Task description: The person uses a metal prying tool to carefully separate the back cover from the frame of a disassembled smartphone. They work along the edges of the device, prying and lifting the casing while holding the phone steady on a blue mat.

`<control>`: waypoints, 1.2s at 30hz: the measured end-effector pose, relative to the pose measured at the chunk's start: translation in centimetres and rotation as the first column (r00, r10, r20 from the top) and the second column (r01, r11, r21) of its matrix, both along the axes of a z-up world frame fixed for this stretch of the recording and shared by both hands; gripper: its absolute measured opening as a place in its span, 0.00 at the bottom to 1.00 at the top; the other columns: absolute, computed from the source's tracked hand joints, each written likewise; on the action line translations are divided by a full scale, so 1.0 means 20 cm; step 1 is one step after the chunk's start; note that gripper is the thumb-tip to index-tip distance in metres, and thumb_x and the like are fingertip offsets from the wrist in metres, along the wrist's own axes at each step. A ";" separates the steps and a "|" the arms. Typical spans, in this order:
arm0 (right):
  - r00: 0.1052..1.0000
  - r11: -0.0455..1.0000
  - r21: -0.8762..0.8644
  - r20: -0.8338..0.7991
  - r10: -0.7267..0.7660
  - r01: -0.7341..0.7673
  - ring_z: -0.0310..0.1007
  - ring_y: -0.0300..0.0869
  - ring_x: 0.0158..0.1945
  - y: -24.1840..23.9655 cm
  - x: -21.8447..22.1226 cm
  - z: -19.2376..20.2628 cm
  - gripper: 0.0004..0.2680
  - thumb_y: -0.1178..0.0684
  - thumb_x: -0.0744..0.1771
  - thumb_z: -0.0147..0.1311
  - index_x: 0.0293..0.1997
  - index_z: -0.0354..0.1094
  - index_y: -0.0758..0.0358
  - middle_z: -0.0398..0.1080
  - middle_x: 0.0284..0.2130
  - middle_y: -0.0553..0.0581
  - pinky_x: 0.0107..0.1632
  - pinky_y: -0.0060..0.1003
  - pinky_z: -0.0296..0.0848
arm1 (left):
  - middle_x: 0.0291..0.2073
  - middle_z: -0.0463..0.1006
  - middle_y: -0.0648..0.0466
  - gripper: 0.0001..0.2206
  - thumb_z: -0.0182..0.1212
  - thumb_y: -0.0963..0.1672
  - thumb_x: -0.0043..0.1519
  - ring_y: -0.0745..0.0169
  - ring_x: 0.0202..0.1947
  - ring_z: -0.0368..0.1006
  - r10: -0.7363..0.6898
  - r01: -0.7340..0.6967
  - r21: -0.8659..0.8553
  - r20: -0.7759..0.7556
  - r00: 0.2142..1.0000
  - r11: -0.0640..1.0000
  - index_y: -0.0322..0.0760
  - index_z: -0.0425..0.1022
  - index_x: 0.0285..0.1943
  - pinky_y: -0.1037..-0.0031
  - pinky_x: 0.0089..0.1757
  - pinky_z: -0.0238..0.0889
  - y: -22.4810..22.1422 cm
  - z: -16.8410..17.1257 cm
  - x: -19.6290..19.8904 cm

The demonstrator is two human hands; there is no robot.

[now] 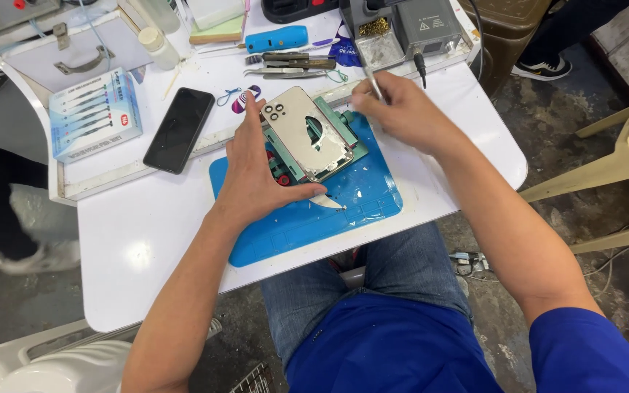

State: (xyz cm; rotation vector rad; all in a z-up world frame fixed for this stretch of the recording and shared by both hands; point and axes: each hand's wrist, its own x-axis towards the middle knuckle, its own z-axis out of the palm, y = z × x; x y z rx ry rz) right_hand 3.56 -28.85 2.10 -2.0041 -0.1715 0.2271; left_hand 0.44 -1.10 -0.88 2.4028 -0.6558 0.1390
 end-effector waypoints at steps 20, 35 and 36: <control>0.769 0.938 -0.086 0.600 -0.221 0.337 0.73 0.50 0.28 0.05 0.06 -0.17 0.05 0.53 0.68 0.59 0.44 0.78 0.60 0.71 0.21 0.60 0.35 0.42 0.72 | 0.74 0.53 0.34 0.71 0.77 0.63 0.44 0.35 0.72 0.54 0.007 -0.006 -0.041 0.020 1.000 0.999 0.32 0.21 0.80 0.45 0.65 0.46 0.03 -0.02 0.02; 0.461 0.975 0.190 0.859 -0.224 0.118 0.66 0.55 0.67 0.02 0.01 -0.13 0.09 0.54 0.75 0.42 0.38 0.60 0.64 0.78 0.49 0.64 0.73 0.54 0.46 | 0.74 0.53 0.30 0.69 0.78 0.63 0.41 0.26 0.72 0.53 0.024 -0.026 -0.085 -0.024 0.999 0.996 0.31 0.31 0.81 0.41 0.68 0.45 0.03 0.07 -0.03; 0.434 0.970 0.241 0.870 -0.236 0.044 0.70 0.58 0.63 0.01 0.01 -0.14 0.09 0.57 0.74 0.41 0.37 0.60 0.68 0.77 0.49 0.70 0.70 0.54 0.59 | 0.74 0.53 0.30 0.69 0.77 0.64 0.40 0.25 0.72 0.52 0.015 -0.014 -0.091 0.013 1.000 0.996 0.32 0.34 0.81 0.39 0.67 0.44 0.03 0.06 -0.03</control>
